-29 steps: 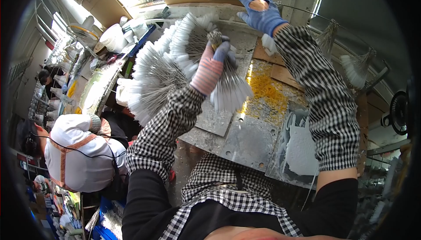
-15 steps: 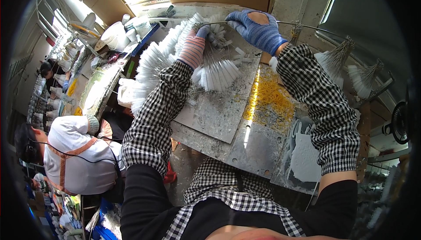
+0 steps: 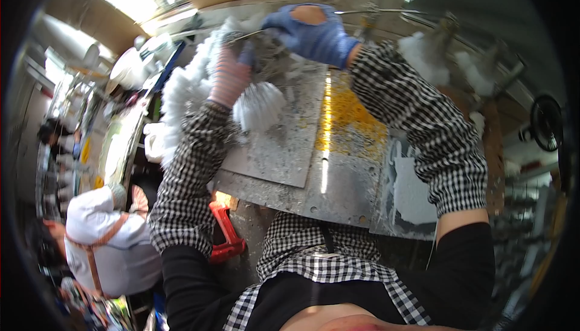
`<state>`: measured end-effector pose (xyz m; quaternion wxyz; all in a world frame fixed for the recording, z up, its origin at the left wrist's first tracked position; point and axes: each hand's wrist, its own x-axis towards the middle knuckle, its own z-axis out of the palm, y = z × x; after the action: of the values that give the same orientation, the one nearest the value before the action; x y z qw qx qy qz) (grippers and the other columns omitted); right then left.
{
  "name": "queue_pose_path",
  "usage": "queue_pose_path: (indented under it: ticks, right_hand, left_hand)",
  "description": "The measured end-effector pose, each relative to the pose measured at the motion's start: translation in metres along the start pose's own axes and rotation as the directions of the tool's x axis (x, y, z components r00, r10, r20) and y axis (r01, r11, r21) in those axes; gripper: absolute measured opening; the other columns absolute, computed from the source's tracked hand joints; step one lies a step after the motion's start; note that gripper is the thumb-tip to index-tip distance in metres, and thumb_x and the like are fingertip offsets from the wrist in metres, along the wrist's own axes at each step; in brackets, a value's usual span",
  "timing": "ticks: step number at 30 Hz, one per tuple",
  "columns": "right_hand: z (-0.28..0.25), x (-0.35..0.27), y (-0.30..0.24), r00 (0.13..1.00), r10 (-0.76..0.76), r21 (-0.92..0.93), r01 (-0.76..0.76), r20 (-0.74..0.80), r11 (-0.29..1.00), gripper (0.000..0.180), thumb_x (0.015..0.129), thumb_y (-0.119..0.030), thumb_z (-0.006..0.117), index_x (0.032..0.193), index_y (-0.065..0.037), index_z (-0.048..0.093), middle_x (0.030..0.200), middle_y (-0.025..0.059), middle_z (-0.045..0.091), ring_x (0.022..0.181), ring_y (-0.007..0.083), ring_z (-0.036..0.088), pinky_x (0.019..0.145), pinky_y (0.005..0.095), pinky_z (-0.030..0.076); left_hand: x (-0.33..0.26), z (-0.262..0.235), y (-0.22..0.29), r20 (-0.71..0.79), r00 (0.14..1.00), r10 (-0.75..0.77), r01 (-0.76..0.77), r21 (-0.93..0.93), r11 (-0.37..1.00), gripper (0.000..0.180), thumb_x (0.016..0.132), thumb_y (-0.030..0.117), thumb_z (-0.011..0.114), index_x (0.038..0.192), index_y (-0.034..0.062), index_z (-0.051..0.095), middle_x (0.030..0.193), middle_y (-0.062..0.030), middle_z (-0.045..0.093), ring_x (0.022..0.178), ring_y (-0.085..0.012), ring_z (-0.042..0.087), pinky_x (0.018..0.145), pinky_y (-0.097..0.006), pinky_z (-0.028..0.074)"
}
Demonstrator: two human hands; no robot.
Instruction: Dipping bundles of brush bristles into white paint or a coating liquid at a manufacturing workbench.
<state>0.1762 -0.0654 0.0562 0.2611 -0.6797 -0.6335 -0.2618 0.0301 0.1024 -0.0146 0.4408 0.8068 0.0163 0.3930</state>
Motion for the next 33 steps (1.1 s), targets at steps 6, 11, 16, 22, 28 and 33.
queue_pose_path:
  ticks: [6, 11, 16, 22, 28, 33]
  right_hand:
    - [-0.002, 0.014, -0.022, 0.981, 0.115, -0.042, -0.110, 0.158, 0.993, 0.025, 0.099, -0.036, 0.059, 0.116, -0.025, 0.073, 0.099, 0.0043, 0.075, 0.093, 0.0263, 0.072, 0.081, 0.0408, 0.056]
    - [-0.015, 0.014, -0.023, 0.969, 0.128, -0.011, -0.128, 0.212, 0.992, 0.027, 0.099, -0.033, 0.060, 0.121, -0.020, 0.069, 0.101, 0.0080, 0.075, 0.097, 0.0279, 0.072, 0.085, 0.0410, 0.057]
    - [-0.039, 0.006, -0.017, 0.980, 0.085, -0.120, -0.064, 0.180, 0.991, 0.036, 0.097, -0.030, 0.062, 0.126, -0.008, 0.062, 0.099, 0.0154, 0.074, 0.094, 0.0312, 0.073, 0.086, 0.0443, 0.058]
    - [-0.170, -0.042, 0.079, 0.939, 0.323, -0.449, -0.238, 0.121, 0.861, 0.052, 0.092, -0.042, 0.064, 0.133, -0.012, 0.062, 0.124, 0.0155, 0.069, 0.116, 0.0292, 0.066, 0.104, 0.0482, 0.048]
    - [-0.188, -0.108, 0.157, 0.878, 0.478, -0.754, -0.288, 0.039, 0.590, 0.054, 0.096, -0.054, 0.057, 0.139, -0.022, 0.059, 0.127, 0.0094, 0.065, 0.122, 0.0264, 0.061, 0.109, 0.0493, 0.042]
    - [-0.179, -0.113, 0.193, 0.800, 0.598, -0.744, -0.371, 0.047, 0.555, 0.042, 0.096, -0.048, 0.058, 0.126, -0.019, 0.065, 0.116, 0.0090, 0.070, 0.113, 0.0275, 0.067, 0.101, 0.0494, 0.047]
  left_hand:
    - [-0.006, -0.008, 0.001, 0.008, 0.947, -0.322, 0.319, -0.168, 0.933, 0.019, 0.105, 0.014, 0.057, 0.121, 0.0054, 0.050, 0.091, -0.0026, 0.059, 0.073, -0.0104, 0.057, 0.063, -0.028, 0.053]
    - [0.019, 0.004, -0.008, 0.337, 0.911, -0.238, 0.383, -0.475, 0.792, 0.022, 0.103, 0.016, 0.061, 0.120, 0.0037, 0.055, 0.089, -0.0037, 0.064, 0.074, -0.0111, 0.061, 0.066, -0.028, 0.054]
    - [0.021, 0.032, 0.026, 0.313, 0.883, -0.349, 0.448, -0.344, 0.825, 0.023, 0.103, 0.020, 0.062, 0.119, 0.0039, 0.057, 0.091, -0.0071, 0.069, 0.079, -0.0159, 0.068, 0.072, -0.029, 0.058]
    - [0.058, 0.051, 0.043, 0.486, 0.783, -0.389, 0.589, -0.377, 0.715, 0.028, 0.102, 0.020, 0.066, 0.124, 0.0056, 0.056, 0.091, -0.0058, 0.065, 0.080, -0.0188, 0.068, 0.078, -0.039, 0.062]
    - [0.110, 0.105, 0.015, 0.494, 0.776, -0.392, 0.577, -0.305, 0.758, 0.024, 0.099, 0.028, 0.070, 0.114, 0.0117, 0.059, 0.088, -0.0024, 0.065, 0.080, -0.0190, 0.069, 0.077, -0.036, 0.061]
    - [0.111, 0.157, 0.023, 0.439, 0.823, -0.359, 0.458, -0.141, 0.877, 0.052, 0.099, 0.040, 0.067, 0.136, 0.0074, 0.051, 0.113, -0.0047, 0.065, 0.098, -0.0133, 0.057, 0.083, -0.033, 0.052]
